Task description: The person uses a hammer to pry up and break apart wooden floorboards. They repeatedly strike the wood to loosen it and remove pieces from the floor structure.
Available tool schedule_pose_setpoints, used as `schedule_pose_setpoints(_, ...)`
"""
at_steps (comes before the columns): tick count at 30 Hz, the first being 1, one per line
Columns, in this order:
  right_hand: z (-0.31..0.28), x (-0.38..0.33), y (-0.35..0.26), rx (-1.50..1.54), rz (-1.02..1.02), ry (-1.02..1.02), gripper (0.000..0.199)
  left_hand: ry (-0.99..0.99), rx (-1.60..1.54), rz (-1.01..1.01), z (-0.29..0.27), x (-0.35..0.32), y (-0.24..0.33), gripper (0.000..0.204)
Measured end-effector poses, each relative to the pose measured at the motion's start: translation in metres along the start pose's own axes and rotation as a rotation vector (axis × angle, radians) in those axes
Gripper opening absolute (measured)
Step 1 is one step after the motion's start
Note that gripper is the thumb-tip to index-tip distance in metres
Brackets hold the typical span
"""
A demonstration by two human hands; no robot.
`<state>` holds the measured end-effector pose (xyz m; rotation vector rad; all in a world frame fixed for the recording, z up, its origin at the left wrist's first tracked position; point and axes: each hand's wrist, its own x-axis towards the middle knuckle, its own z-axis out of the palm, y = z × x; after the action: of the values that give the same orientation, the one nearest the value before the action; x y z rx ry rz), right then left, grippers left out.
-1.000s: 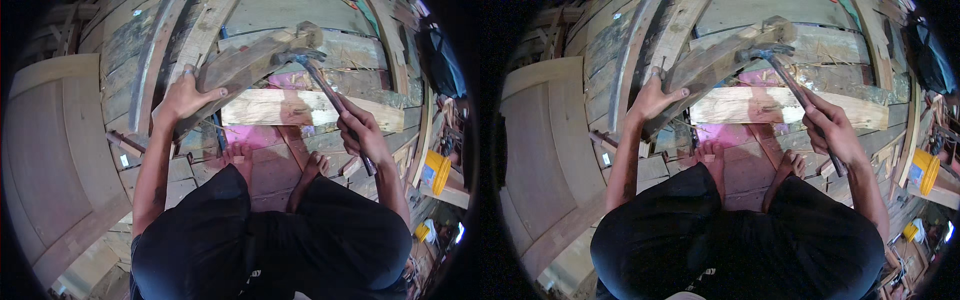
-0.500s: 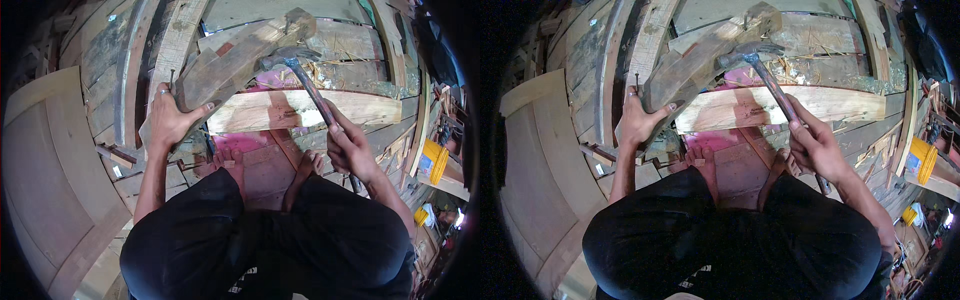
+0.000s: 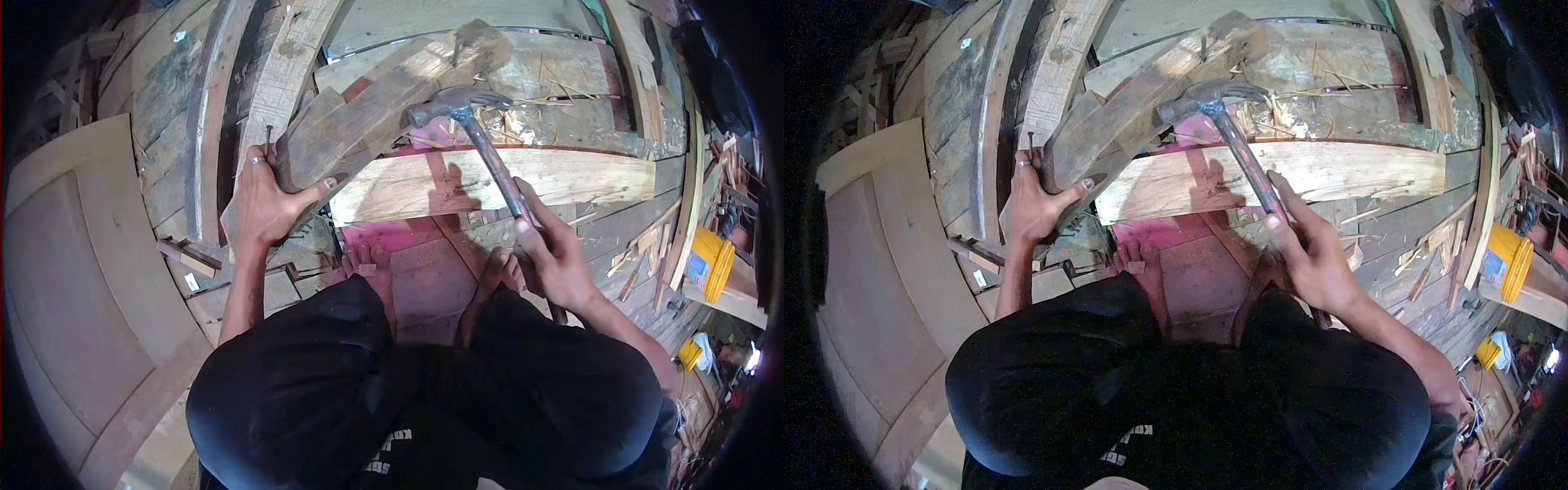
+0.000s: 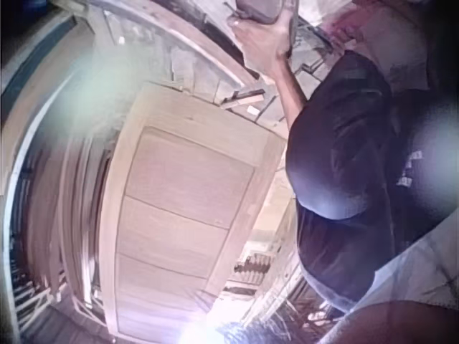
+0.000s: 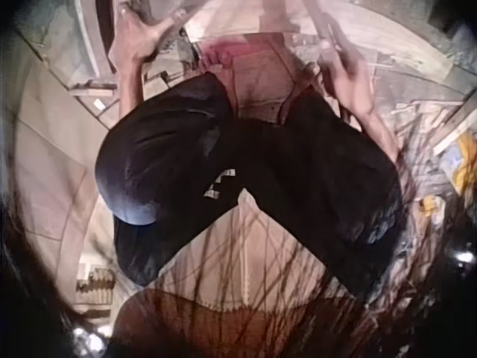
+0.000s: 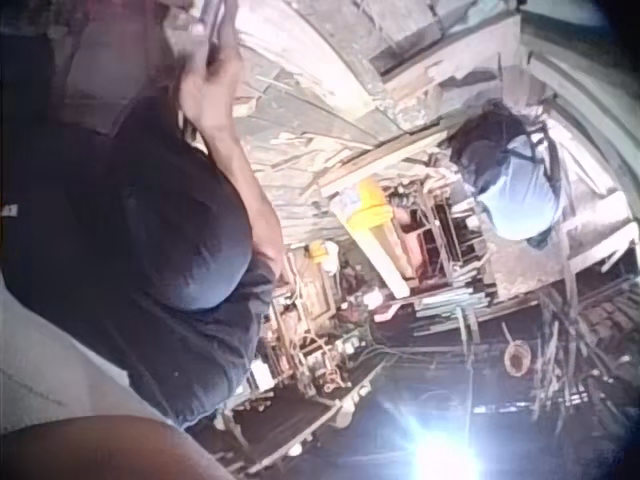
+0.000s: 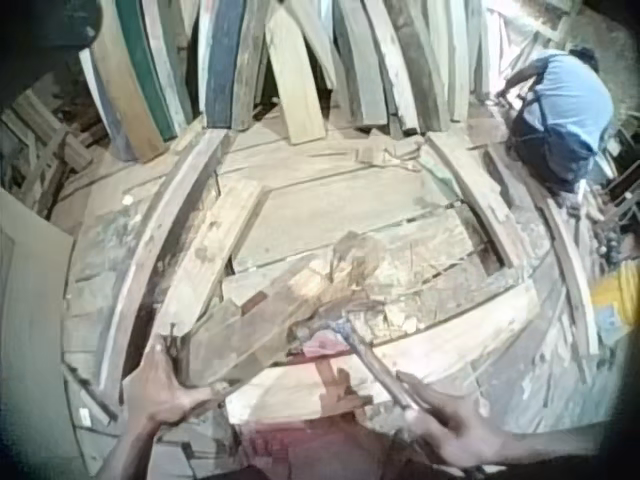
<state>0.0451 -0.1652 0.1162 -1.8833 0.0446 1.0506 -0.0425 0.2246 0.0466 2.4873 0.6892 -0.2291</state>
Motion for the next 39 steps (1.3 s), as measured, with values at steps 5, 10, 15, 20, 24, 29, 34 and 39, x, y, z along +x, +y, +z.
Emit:
schedule_pose_setpoints(5, -0.006, -0.002, 0.019, 0.227, -0.034, -0.083, 0.054, 0.108, 0.069, 0.078, 0.011, -0.004, -0.008, 0.104)
schedule_pose_setpoints(10, -0.014, -0.008, 0.011, 0.296, -0.007, -0.158, 0.054, 0.077, 0.081, 0.083, 0.011, -0.004, -0.011, 0.098)
schedule_pose_setpoints(15, -0.042, 0.000, 0.003, -0.023, 0.030, -0.126, 0.061, 0.044, -0.047, 0.089, 0.011, -0.006, -0.011, 0.097)
schedule_pose_setpoints(20, -0.053, 0.000, 0.006, 0.067, -0.025, -0.220, 0.059, 0.115, 0.037, 0.158, 0.017, -0.008, -0.018, 0.092)
schedule_pose_setpoints(24, -0.053, -0.002, 0.000, 0.000, -0.058, -0.212, 0.059, 0.058, -0.026, 0.152, 0.016, 0.000, -0.023, 0.092)
schedule_pose_setpoints(29, -0.057, 0.002, -0.001, -0.035, -0.045, -0.253, 0.062, 0.135, -0.005, 0.184, 0.017, -0.007, -0.014, 0.091)
schedule_pose_setpoints(34, -0.043, 0.009, 0.026, -0.048, -0.122, -0.212, 0.061, 0.226, 0.104, 0.156, 0.028, -0.025, -0.007, 0.089)
schedule_pose_setpoints(39, -0.039, 0.010, 0.043, -0.146, -0.363, -0.139, 0.056, 0.253, 0.157, 0.211, 0.031, -0.022, -0.013, 0.093)
